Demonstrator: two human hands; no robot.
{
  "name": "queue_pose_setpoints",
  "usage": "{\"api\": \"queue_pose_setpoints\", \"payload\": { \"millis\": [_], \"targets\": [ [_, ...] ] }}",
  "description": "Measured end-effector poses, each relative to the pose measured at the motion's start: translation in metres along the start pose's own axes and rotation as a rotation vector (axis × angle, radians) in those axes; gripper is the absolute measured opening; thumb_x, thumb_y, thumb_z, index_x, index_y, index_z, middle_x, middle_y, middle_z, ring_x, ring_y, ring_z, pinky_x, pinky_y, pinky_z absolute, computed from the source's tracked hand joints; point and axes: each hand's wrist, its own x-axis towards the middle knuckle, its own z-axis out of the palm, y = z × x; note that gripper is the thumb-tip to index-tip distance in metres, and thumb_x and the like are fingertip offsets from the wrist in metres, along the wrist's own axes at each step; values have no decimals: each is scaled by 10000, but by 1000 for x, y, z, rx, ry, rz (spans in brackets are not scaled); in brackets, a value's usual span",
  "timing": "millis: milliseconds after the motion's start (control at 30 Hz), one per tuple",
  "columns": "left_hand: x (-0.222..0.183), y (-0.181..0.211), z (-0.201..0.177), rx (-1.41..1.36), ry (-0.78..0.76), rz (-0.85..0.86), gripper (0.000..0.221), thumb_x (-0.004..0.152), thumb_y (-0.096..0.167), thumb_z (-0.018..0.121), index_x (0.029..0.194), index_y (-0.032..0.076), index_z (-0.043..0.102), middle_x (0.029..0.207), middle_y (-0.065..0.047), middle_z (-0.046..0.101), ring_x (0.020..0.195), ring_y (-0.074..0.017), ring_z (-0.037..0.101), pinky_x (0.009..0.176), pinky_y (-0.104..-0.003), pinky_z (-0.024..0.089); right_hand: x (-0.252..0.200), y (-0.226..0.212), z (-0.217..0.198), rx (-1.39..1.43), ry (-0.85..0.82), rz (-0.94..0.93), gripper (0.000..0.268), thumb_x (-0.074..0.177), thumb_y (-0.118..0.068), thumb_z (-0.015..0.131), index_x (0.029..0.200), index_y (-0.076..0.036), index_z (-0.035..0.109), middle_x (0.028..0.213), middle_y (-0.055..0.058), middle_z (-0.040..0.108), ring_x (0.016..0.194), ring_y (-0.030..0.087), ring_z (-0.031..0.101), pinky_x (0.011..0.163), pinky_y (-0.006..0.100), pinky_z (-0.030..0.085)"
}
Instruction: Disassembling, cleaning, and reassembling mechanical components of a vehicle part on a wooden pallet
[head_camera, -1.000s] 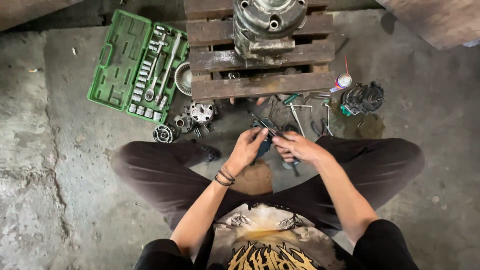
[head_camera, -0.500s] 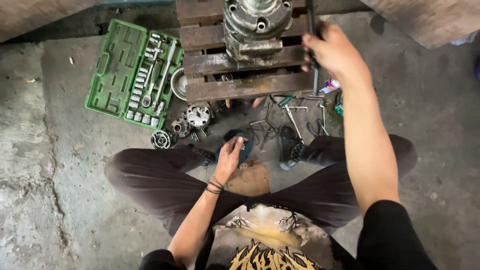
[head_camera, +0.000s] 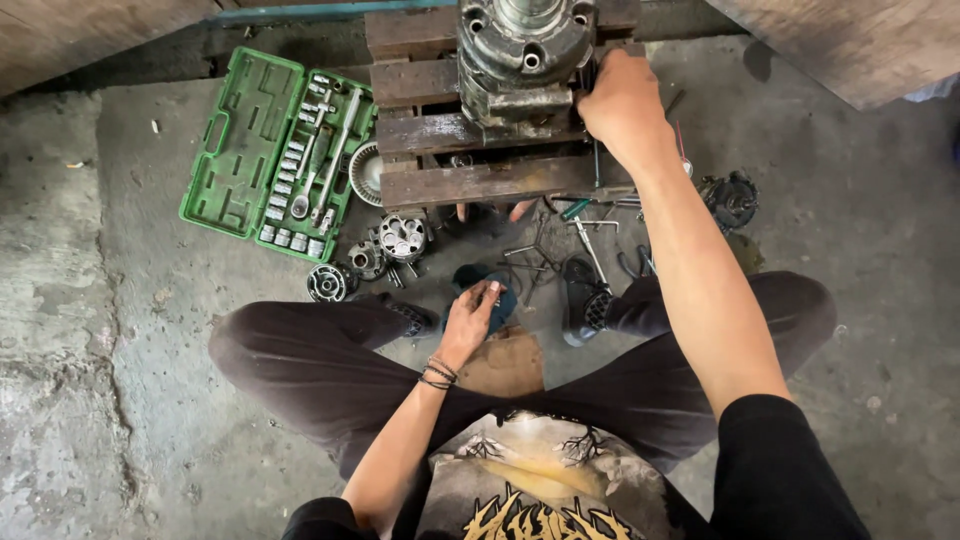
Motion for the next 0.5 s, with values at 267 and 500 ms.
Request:
{"api": "queue_pose_setpoints", "payload": {
  "millis": [267, 500],
  "targets": [
    [3, -5, 2, 74, 5, 44, 433, 1005, 392, 509, 1053, 18, 720, 815, -32, 657, 679, -137, 480, 655, -286, 418, -10, -11, -20, 38, -50, 67, 284, 836, -147, 736, 952, 109, 692, 841, 244, 719, 703, 436, 696, 662, 491, 564],
    [8, -19, 5, 55, 21, 66, 412, 1002, 372, 529, 1054, 12, 723, 861, -28, 688, 753, -139, 556, 708, -270, 455, -16, -6, -33, 94, -139, 115, 358, 888, -246, 820, 970, 85, 710, 822, 198, 731, 674, 354, 706, 672, 442, 562]
  ]
}}
